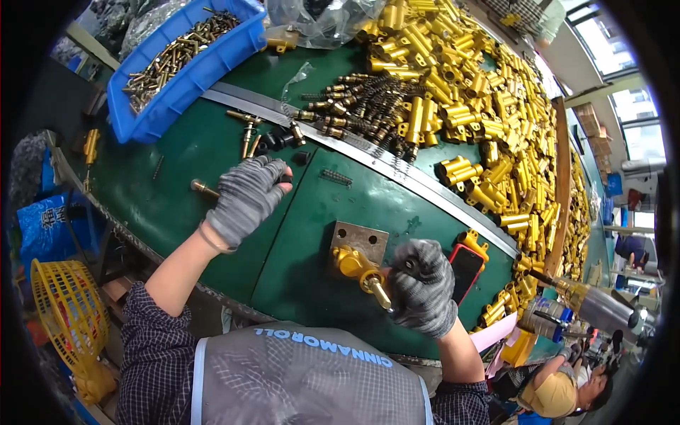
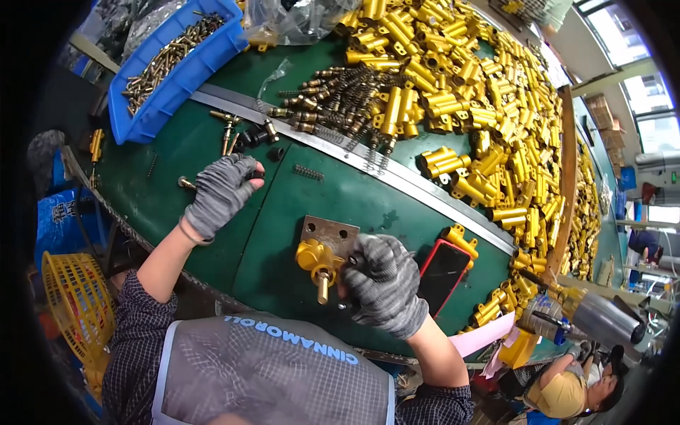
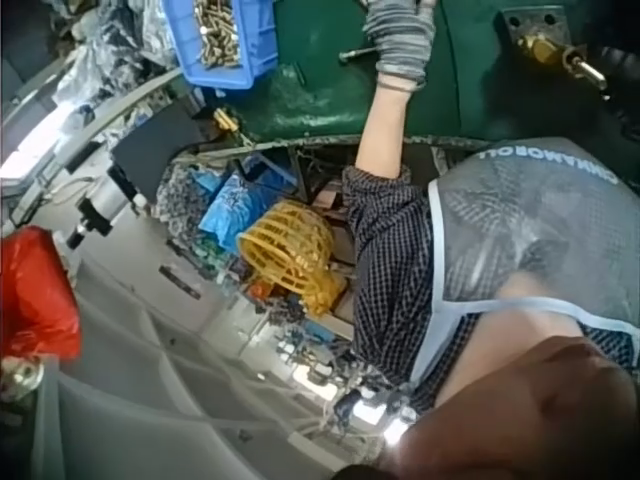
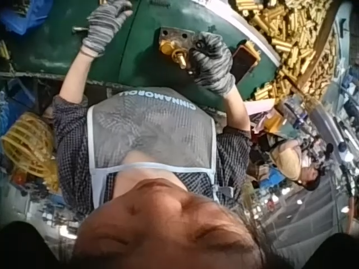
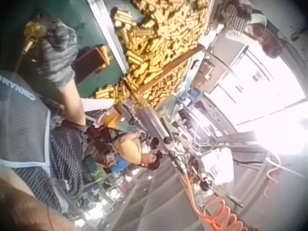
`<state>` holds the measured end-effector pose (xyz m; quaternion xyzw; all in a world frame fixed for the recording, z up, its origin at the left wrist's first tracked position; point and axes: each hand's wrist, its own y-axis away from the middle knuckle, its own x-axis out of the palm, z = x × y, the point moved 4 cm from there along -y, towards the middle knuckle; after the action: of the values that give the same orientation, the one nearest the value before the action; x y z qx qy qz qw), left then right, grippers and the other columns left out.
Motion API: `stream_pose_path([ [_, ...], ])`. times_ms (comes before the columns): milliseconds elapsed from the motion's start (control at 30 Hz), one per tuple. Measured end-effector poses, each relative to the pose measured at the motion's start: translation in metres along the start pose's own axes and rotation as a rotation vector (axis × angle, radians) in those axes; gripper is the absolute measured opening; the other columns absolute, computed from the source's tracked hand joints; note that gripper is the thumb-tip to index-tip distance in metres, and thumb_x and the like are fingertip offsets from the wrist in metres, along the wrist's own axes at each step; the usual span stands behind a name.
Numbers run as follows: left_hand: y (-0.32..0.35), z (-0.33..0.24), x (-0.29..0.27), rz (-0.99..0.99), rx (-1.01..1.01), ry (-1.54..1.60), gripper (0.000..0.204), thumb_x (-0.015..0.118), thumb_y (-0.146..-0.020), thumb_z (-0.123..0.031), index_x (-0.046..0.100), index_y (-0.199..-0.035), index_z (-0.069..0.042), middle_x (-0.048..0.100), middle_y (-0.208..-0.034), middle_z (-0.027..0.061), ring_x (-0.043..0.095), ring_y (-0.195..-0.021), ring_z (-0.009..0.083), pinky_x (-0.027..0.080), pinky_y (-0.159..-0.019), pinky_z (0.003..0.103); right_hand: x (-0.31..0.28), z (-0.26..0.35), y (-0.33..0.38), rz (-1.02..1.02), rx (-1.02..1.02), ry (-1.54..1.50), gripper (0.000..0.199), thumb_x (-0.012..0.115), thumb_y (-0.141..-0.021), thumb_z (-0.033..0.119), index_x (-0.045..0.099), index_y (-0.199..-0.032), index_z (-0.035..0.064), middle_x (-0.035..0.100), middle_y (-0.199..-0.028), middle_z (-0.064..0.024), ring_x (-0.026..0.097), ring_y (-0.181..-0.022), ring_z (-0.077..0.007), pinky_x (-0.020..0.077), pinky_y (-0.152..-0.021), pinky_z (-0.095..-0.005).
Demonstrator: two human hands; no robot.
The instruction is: Assembling small brass mechanical components using a pneumatic tool on an industrial assembly line.
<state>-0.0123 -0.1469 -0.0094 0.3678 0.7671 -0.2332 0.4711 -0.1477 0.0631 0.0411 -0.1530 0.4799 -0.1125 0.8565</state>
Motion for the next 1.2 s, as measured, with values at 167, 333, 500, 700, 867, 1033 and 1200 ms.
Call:
stream_pose_path([
  [167, 0.029, -0.07, -0.032, 0.204, 0.044, 0.982, 0.02, 0.066, -0.069, -0.011, 0.061, -0.088, -0.009, 0.061, -0.085, 0.0075, 0.057, -0.079, 0.0254, 0.045, -0.071, 0.033, -0.004, 0.005, -0.009, 0.033, 0.025, 0.011, 0.026, 0.069, -0.051, 0.013, 0.057, -0.073, 0.0092, 0.054, -0.092, -0.0099, 0.054, -0.078, -0.0294, 0.045, -0.061, -0.0387],
  [333, 0.048, -0.118, -0.048, 0.068, 0.42, 0.833, 0.022, 0.069, -0.065, -0.008, 0.061, -0.086, -0.009, 0.06, -0.086, 0.007, 0.056, -0.082, 0.0233, 0.044, -0.074, 0.033, -0.002, 0.008, -0.005, -0.014, 0.029, 0.037, 0.025, 0.068, -0.05, 0.015, 0.058, -0.072, 0.0082, 0.054, -0.095, -0.0116, 0.054, -0.082, -0.03, 0.0455, -0.064, -0.0392],
  [500, 0.061, -0.114, -0.024, -0.078, 0.44, 0.809, 0.027, 0.072, -0.063, -0.008, 0.062, -0.087, -0.01, 0.059, -0.09, 0.0063, 0.054, -0.088, 0.0241, 0.043, -0.077, 0.035, 0.001, 0.007, 0.0, -0.044, 0.028, 0.046, 0.028, 0.07, -0.05, 0.012, 0.06, -0.076, 0.0068, 0.053, -0.095, -0.0125, 0.054, -0.082, -0.0289, 0.0452, -0.067, -0.0367],
  [700, 0.059, -0.103, 0.011, -0.175, 0.367, 0.768, 0.028, 0.073, -0.063, -0.01, 0.061, -0.089, -0.01, 0.059, -0.093, 0.0059, 0.054, -0.092, 0.025, 0.043, -0.079, 0.035, -0.009, 0.007, 0.001, -0.053, 0.037, 0.08, 0.034, 0.07, -0.051, 0.017, 0.06, -0.082, 0.0064, 0.052, -0.099, -0.0132, 0.053, -0.085, -0.03, 0.0456, -0.067, -0.0393],
  [867, 0.06, -0.099, 0.006, -0.226, 0.411, 0.656, 0.028, 0.072, -0.065, -0.004, 0.057, -0.088, -0.007, 0.058, -0.096, 0.0093, 0.054, -0.094, 0.0239, 0.044, -0.08, 0.032, -0.047, 0.005, 0.001, -0.706, 0.156, -0.92, 0.073, 0.075, -0.063, 0.033, 0.042, -0.123, 0.009, 0.045, -0.115, -0.0074, 0.046, -0.088, -0.0163, 0.0419, -0.065, -0.0286],
  [1033, 0.059, -0.105, 0.008, -0.171, 0.396, 0.682, 0.029, 0.074, -0.064, -0.005, 0.056, -0.087, -0.007, 0.058, -0.096, 0.0091, 0.054, -0.093, 0.0233, 0.044, -0.08, 0.032, -0.053, 0.026, -0.01, -0.896, -0.058, -1.273, 0.085, 0.073, -0.066, 0.032, 0.025, -0.134, 0.0109, 0.041, -0.119, -0.0054, 0.044, -0.087, -0.0154, 0.0408, -0.064, -0.0287],
  [1200, 0.057, -0.105, 0.007, -0.153, 0.369, 0.714, 0.03, 0.075, -0.063, -0.005, 0.056, -0.086, -0.008, 0.059, -0.095, 0.0085, 0.055, -0.091, 0.0232, 0.045, -0.079, 0.032, -0.041, 0.026, -0.011, -0.919, 0.011, -1.319, 0.085, 0.074, -0.067, 0.026, 0.024, -0.134, 0.0123, 0.044, -0.113, -0.0049, 0.044, -0.083, -0.0162, 0.0414, -0.062, -0.0292],
])
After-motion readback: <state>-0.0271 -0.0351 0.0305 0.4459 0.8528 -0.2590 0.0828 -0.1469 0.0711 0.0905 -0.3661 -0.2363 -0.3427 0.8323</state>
